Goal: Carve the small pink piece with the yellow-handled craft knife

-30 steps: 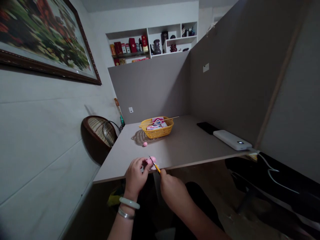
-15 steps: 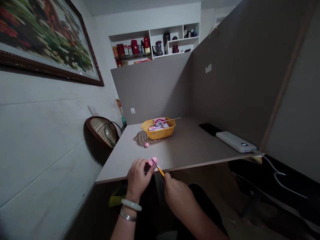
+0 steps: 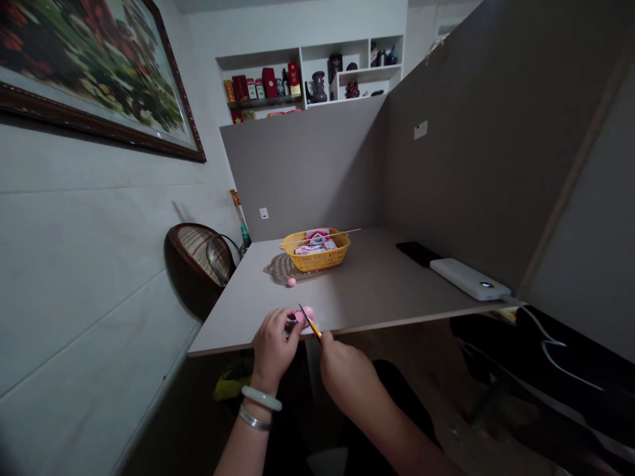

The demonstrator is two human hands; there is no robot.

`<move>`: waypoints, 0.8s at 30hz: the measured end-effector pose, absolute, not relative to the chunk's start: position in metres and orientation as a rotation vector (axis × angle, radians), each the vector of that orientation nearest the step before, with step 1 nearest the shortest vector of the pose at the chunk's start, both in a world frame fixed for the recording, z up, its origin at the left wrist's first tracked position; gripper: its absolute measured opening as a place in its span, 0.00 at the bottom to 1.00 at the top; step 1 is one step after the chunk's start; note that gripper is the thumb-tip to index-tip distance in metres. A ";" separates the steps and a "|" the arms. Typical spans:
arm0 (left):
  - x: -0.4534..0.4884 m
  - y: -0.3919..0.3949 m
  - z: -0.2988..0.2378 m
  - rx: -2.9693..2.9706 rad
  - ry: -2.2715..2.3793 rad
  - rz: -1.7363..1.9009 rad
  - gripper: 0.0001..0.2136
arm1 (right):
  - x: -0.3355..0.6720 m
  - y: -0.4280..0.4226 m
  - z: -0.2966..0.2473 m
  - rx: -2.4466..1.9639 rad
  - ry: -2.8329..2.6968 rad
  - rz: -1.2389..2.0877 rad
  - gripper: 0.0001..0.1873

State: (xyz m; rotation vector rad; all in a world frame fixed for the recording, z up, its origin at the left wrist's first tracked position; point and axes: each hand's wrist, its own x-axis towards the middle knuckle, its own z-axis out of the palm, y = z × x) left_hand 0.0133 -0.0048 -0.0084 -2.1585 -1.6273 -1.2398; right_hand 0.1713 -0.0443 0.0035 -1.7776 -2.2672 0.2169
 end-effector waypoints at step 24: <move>0.015 -0.006 -0.007 -2.136 -1.673 -1.203 0.06 | 0.178 -0.057 0.007 -1.788 -2.264 0.262 0.10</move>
